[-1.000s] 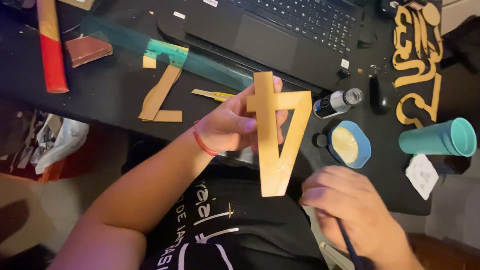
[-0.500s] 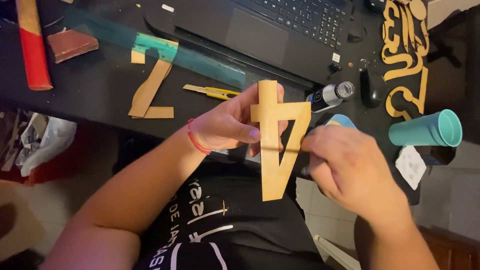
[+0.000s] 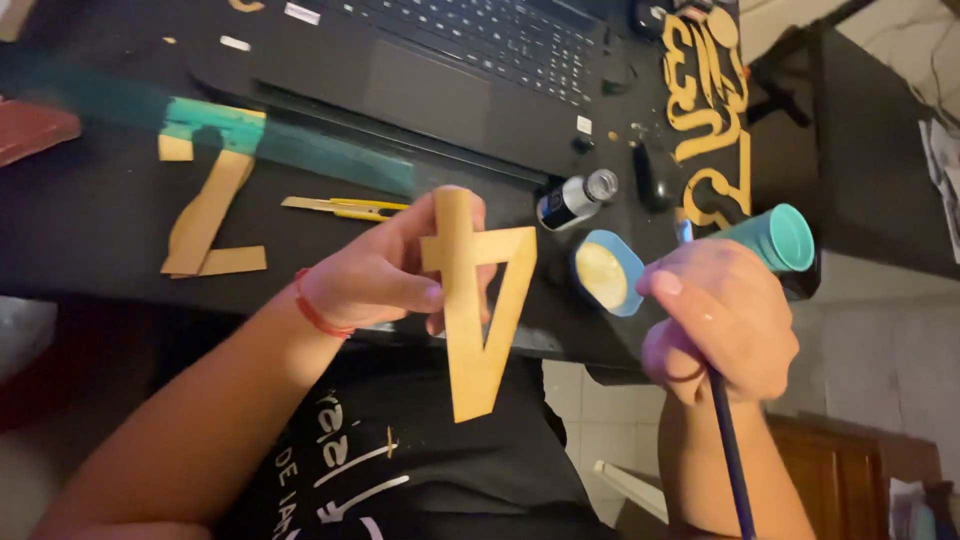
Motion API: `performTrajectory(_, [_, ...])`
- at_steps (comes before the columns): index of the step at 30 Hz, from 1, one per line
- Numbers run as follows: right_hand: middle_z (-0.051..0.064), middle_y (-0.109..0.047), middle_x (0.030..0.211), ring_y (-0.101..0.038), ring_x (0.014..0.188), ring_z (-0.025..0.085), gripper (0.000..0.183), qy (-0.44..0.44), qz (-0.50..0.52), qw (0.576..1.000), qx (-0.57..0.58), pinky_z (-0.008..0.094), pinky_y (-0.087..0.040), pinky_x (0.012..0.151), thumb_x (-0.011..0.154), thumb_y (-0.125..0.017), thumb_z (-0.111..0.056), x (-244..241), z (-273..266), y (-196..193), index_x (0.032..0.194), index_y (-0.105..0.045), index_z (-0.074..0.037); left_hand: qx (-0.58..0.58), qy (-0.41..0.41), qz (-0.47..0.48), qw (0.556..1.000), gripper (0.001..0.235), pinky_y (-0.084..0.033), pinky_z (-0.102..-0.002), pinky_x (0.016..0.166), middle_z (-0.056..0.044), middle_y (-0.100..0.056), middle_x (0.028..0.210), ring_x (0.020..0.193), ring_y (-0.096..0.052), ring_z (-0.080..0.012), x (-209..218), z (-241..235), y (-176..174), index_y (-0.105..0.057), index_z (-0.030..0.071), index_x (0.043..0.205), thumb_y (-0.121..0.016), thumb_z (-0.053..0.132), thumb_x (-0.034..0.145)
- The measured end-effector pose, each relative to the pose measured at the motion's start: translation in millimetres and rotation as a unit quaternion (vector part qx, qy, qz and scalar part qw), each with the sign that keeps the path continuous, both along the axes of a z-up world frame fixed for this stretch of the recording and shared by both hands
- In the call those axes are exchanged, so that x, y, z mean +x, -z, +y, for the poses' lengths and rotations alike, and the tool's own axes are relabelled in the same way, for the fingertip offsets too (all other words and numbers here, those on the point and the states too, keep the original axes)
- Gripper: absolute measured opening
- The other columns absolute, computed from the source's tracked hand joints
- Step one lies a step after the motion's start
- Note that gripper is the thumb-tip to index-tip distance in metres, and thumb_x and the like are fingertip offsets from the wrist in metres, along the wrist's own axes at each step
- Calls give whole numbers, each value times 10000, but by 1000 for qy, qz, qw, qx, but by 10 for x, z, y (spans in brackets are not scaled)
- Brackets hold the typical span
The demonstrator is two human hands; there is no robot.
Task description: Painting a wooden number '4' with a paintbrush and light-colored paint at a workstation.
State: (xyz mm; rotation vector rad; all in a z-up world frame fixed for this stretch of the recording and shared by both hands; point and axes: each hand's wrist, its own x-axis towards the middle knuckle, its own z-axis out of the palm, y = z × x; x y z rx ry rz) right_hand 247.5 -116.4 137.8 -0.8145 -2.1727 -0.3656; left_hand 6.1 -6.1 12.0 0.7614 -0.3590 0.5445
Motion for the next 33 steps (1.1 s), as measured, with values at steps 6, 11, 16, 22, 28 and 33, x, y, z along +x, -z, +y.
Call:
performTrajectory(6, [184,-577,640,-578,548,272,269,-35,41,997,63,388,-501,518,1096,-377,-138,-11,40,72,1085,-578,40,-23,-7,32,999,574,-577,-285,579,-169,-556,1022,985,-703,-366,2,13,81,-392,139,1334,-768,105,901])
performTrajectory(11, [173,-571,641,-553,546,298,509,-43,105,991,77,447,-488,543,1092,-304,-382,103,25,156,950,-611,-1,-23,-28,20,999,577,-566,-269,565,-158,-564,998,946,-702,-325,39,-16,86,-380,104,1319,-771,110,895])
performTrajectory(16, [148,-400,603,-441,487,250,511,-53,220,973,-46,413,-379,500,1079,-432,-433,87,-223,224,839,-416,18,17,-55,-20,998,539,-597,-251,597,-139,-600,1051,976,-719,-271,34,17,136,-401,87,1364,-745,133,952])
performTrajectory(22, [330,-601,867,-685,767,424,337,30,96,985,-142,440,-568,684,1017,-461,-257,94,-479,256,956,-459,75,25,-35,-16,999,532,-609,-285,643,-153,-592,1135,1011,-702,-286,-5,44,182,-404,129,1384,-733,98,968])
performTrajectory(28, [302,-628,1000,-715,837,380,189,-1,8,977,-214,437,-593,740,1026,-434,-148,263,-689,62,1077,-455,33,27,-30,9,999,538,-624,-322,673,-173,-593,1170,1071,-698,-338,-16,59,209,-392,152,1389,-718,69,970])
performTrajectory(33, [125,-629,1117,-752,1022,351,306,-58,-94,929,-353,405,-672,872,971,-377,-287,230,-742,-119,1080,-498,-29,21,-41,-7,999,523,-605,-311,645,-157,-580,1152,1033,-702,-326,-11,45,200,-406,144,1385,-720,55,976])
